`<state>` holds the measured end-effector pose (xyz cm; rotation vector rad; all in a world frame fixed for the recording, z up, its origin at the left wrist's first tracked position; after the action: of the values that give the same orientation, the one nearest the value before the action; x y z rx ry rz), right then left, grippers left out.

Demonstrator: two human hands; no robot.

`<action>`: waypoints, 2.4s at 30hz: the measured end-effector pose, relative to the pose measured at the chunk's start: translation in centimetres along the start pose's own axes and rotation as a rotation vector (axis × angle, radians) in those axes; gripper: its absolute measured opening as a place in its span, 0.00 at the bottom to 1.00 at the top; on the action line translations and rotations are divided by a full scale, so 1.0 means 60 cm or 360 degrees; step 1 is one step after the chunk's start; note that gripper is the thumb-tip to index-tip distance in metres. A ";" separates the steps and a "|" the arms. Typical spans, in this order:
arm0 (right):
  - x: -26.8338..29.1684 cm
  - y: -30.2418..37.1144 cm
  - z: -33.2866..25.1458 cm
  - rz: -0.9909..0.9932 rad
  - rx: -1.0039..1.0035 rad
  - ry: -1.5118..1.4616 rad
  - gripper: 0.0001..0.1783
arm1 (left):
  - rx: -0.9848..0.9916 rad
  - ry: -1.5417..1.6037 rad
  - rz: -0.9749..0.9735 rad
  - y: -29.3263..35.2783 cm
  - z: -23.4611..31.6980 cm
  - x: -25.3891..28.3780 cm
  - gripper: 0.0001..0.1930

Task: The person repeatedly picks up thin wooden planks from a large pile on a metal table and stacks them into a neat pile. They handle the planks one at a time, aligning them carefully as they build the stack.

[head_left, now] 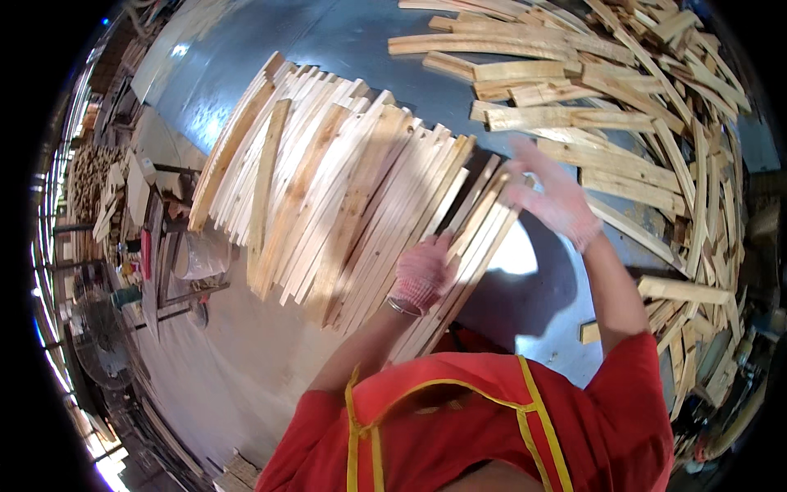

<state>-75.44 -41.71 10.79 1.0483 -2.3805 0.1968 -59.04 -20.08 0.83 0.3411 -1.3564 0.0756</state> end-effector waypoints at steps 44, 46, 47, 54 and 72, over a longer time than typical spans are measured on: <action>-0.334 0.140 0.014 -0.0162 -0.1053 -0.1036 0.61 | 0.0157 0.0253 -0.0219 -0.040 -0.271 0.225 0.14; -0.368 0.119 0.021 -0.0219 -0.1133 -0.1017 0.51 | 0.0359 0.0325 -0.0106 -0.029 -0.300 0.208 0.16; -0.374 0.120 0.020 -0.0275 -0.1137 -0.0937 0.47 | 0.0480 0.0369 -0.0054 -0.012 -0.312 0.194 0.16; -0.371 0.079 -0.039 -0.0335 -0.1432 -0.0443 0.29 | 0.0268 -0.0348 0.0818 0.039 -0.441 0.080 0.28; -0.609 -0.310 -0.197 -0.0064 -0.1351 -0.0803 0.25 | 0.0849 -0.0227 0.0377 -0.302 -1.346 0.404 0.26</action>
<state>-36.71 -27.02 0.42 0.7599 -2.4359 -1.1130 26.97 -17.86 6.80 0.6396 -1.5021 0.6279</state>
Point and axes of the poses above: each hand's wrist, its own y-axis away from the middle knuckle, its own x-axis out of the back of the hand, z = x × y, the point moved 1 cm from there along -y, towards the middle knuckle, and after that the axes turned 7 degrees about -y, right-handed, at the moved point
